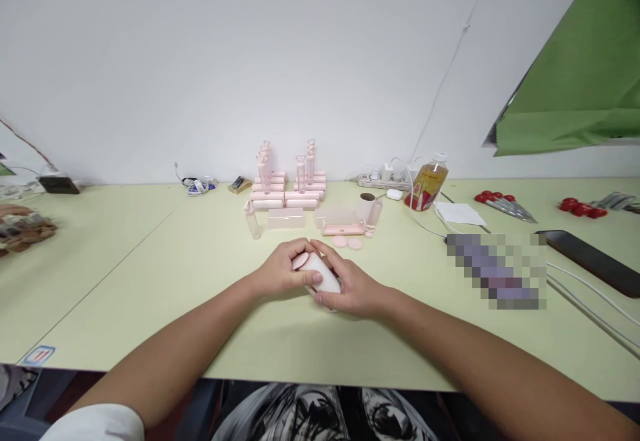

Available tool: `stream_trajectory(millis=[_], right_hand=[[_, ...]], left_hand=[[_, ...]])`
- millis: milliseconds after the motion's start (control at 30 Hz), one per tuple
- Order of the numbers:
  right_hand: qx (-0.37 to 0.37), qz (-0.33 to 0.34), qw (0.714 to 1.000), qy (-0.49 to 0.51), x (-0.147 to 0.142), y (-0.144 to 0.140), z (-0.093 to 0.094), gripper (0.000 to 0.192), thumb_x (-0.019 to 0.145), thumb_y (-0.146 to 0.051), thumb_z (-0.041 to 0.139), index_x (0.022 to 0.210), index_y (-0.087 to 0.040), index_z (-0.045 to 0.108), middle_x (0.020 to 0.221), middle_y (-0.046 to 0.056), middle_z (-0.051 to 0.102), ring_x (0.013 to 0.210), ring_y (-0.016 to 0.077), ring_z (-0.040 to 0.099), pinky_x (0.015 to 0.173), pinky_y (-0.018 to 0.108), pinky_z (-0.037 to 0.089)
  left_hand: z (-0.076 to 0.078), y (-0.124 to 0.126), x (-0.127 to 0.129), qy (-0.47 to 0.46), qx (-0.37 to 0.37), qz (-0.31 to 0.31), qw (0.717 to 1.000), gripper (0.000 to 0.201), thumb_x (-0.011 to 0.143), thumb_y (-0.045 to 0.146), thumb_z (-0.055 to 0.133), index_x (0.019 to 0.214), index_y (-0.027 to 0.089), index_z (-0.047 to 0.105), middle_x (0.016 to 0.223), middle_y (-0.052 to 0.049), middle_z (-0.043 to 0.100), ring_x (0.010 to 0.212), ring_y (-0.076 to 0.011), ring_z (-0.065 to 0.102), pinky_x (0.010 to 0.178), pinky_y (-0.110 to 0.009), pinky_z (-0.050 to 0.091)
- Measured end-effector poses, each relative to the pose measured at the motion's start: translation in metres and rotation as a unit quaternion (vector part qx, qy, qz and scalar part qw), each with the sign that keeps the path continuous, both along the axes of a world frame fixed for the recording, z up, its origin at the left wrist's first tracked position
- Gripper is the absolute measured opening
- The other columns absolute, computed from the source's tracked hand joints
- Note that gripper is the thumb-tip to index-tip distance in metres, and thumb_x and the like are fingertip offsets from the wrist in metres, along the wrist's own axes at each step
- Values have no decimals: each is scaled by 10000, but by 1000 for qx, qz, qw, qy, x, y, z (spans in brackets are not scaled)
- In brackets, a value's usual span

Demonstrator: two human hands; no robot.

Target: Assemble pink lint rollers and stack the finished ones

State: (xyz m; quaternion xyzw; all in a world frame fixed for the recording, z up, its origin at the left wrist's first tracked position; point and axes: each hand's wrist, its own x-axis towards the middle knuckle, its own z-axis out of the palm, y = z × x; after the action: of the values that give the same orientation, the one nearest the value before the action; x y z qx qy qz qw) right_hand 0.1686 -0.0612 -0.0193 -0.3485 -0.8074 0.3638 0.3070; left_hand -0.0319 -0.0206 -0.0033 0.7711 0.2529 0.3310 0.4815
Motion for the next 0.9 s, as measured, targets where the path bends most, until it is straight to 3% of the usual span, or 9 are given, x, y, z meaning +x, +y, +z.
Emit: stream_trajectory(millis=[600,900], right_hand=[[12,7,1000,8,0,1,-4,932,774,-332,686,1522,-245,137,1389,133,496,1159,290,541,944,422,423],[-1,14,1000,6,0,0,-4,934,785,-344,678,1523,-241,115,1242,110,586,980,238,590,830,371,453]], left_hand=[[-5,0,1,-13,-31,4,999,442,692,505,731,885,150,550,886,-45,600,744,-150,525,659,-256,434],[-6,-1,2,-40,-48,-11,998,416,687,456,756,850,158,516,832,-20,569,711,-130,505,633,-244,423]])
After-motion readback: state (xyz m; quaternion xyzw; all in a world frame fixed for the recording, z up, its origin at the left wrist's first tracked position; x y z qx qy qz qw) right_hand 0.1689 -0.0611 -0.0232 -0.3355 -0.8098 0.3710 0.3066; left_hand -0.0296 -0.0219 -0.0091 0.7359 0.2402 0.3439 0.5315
